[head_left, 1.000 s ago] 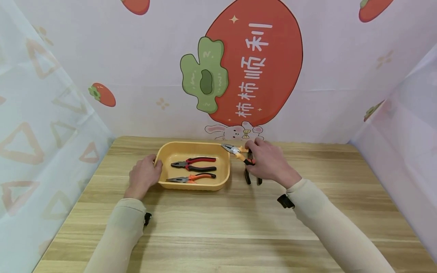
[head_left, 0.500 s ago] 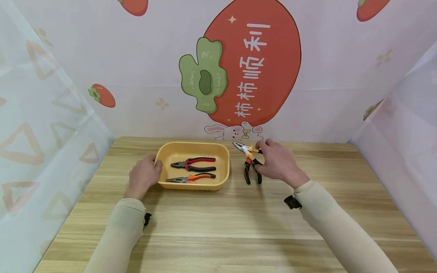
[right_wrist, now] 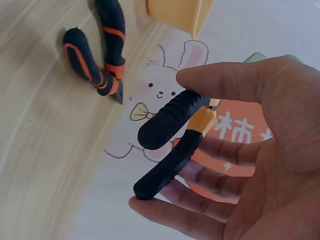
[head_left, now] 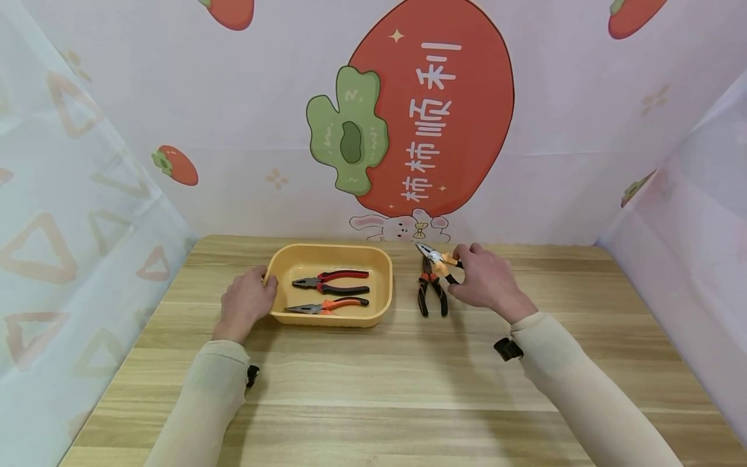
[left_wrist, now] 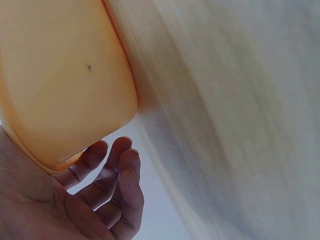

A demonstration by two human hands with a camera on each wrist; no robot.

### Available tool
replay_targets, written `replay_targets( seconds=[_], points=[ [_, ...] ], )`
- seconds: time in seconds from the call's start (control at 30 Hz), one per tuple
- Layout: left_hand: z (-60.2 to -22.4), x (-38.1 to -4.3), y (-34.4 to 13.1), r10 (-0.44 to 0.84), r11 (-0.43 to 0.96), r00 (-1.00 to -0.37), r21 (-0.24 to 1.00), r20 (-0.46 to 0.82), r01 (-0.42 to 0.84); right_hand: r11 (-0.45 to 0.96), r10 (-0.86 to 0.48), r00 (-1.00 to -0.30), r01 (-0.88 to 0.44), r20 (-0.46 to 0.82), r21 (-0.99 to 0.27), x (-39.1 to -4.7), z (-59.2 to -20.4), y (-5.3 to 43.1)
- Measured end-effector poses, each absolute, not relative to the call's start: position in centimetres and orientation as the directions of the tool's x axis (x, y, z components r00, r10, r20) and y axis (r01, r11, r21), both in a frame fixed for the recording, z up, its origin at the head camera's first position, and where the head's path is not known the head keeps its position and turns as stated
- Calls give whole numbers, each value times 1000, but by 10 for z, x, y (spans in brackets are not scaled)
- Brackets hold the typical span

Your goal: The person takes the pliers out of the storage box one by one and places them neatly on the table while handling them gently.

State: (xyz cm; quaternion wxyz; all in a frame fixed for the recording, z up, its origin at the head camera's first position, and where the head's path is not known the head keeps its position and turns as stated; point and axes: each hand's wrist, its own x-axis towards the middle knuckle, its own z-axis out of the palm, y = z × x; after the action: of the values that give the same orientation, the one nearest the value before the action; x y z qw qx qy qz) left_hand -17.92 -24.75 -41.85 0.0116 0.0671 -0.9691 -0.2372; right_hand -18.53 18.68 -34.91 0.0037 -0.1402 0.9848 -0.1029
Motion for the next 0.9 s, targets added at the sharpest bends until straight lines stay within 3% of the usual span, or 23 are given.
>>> replay_targets(
  seconds=[0.9],
  points=[
    [-418, -179, -247, -137, 878, -991, 462, -10, -126, 956, -170, -982, -145, -78, -256, -192, -367, 206]
  ],
)
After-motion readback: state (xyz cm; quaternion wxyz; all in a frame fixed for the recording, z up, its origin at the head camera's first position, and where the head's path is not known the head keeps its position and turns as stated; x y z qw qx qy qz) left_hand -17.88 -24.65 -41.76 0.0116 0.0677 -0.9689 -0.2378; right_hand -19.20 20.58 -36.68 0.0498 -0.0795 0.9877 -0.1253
